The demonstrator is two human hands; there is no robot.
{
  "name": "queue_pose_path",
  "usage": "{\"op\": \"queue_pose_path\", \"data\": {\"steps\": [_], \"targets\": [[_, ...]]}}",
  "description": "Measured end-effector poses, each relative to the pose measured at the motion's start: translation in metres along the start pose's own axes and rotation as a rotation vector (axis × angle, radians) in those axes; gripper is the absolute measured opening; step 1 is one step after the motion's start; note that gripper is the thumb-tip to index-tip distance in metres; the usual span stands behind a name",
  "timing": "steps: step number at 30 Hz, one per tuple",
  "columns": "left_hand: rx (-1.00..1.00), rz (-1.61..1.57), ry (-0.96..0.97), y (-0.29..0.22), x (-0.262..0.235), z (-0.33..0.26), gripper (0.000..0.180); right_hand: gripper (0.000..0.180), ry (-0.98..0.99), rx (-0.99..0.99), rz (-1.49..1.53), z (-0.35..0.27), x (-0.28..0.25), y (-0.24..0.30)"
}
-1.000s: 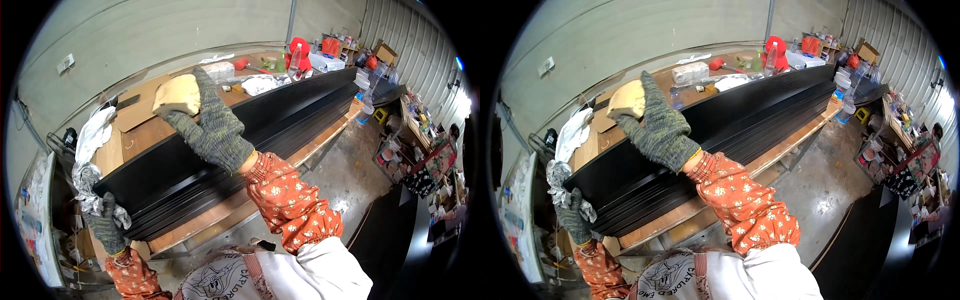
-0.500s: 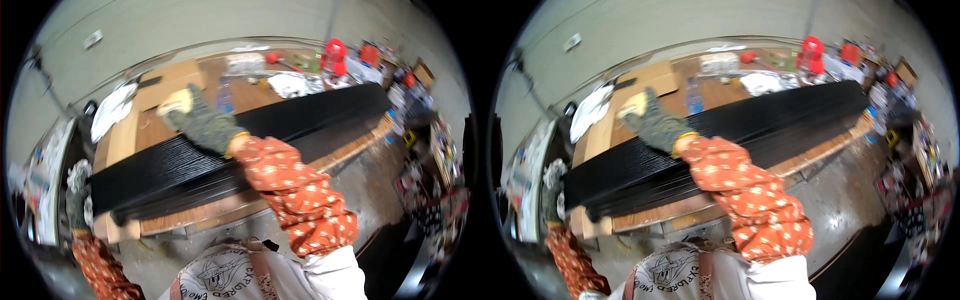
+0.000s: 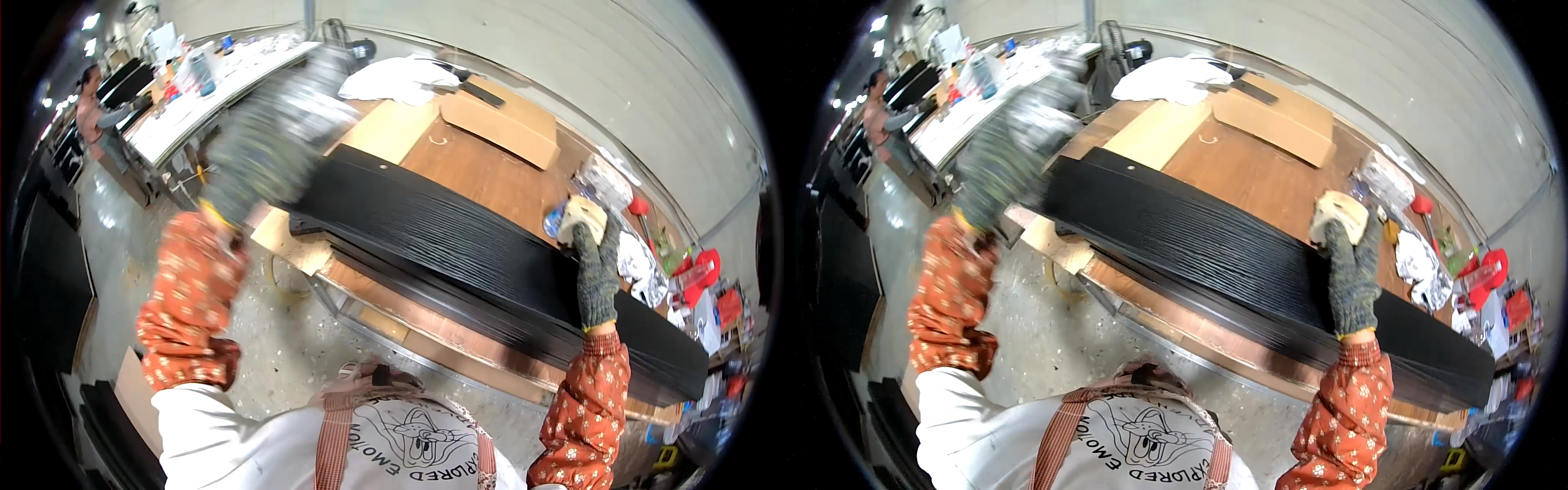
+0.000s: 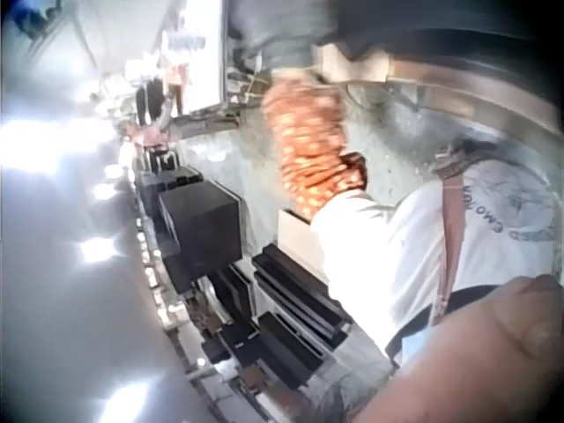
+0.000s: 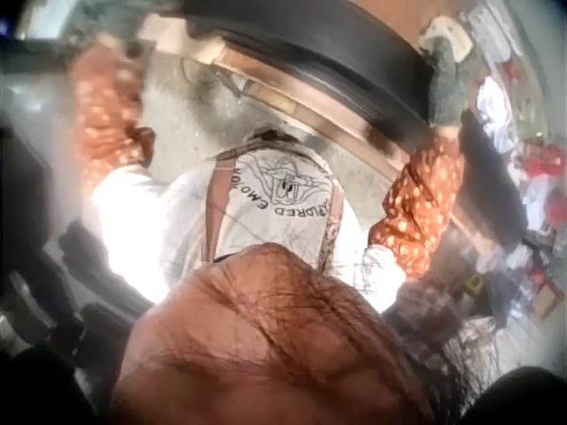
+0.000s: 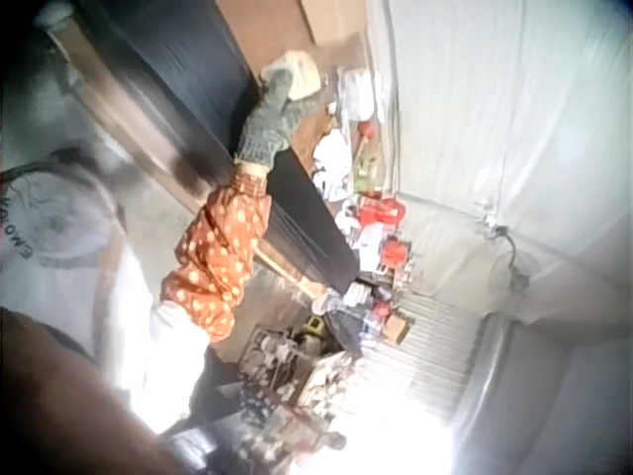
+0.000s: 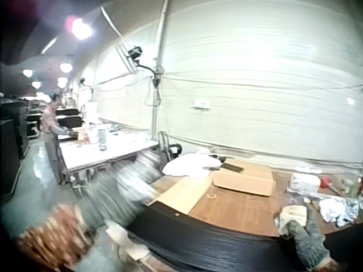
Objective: Cleaning and polishing black furniture planks using a sponge and cloth.
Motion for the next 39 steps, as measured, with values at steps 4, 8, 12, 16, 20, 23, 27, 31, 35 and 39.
{"op": "queue_pose_path", "data": {"steps": [4,8,12,16,20,23,27,31,35,39], "targets": [[-0.039,-0.002,0.374,-0.102,0.091,-0.018,0.059,0.054,-0.040,-0.082,-0.096,-0.005,0.004,0.016],[-0.070,-0.001,0.255,-0.086,0.086,-0.032,0.054,0.057,-0.060,-0.053,-0.138,-0.001,-0.002,0.006],[-0.465,-0.074,0.254,0.025,0.056,-0.045,0.065,0.058,-0.046,0.042,-0.063,0.002,-0.017,-0.010],[-0.713,-0.571,-0.035,0.107,0.036,-0.090,0.031,0.055,-0.043,0.004,-0.097,0.002,-0.008,0.003],[-1.095,-0.534,-0.176,0.196,0.050,-0.155,0.038,0.054,-0.067,0.009,-0.064,0.010,-0.013,-0.005],[-0.418,-0.626,-0.362,0.149,0.009,-0.129,0.049,0.055,-0.020,0.011,-0.014,0.008,-0.006,-0.004],[-0.203,-0.336,-0.095,0.060,0.019,-0.063,0.038,0.047,-0.037,-0.014,-0.117,0.008,-0.009,0.006],[-0.556,-0.645,0.072,0.122,0.076,-0.062,0.046,0.055,-0.060,0.056,0.057,0.011,-0.013,-0.011],[-0.840,-0.581,-0.029,0.149,0.063,-0.075,0.037,0.048,-0.082,0.048,-0.023,0.011,-0.021,-0.007],[-0.184,-0.605,-0.548,0.123,0.020,-0.101,0.031,0.053,-0.005,0.014,0.041,0.017,-0.005,-0.008]]}}
Point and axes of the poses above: each hand's wrist, its own z-axis towards the middle knuckle, its own x-axis out of the palm, y = z × x, the point moved 10 cm from there along z, towards the middle knuckle, and after that the axes turned 8 degrees about -z, right-handed, at the moved point
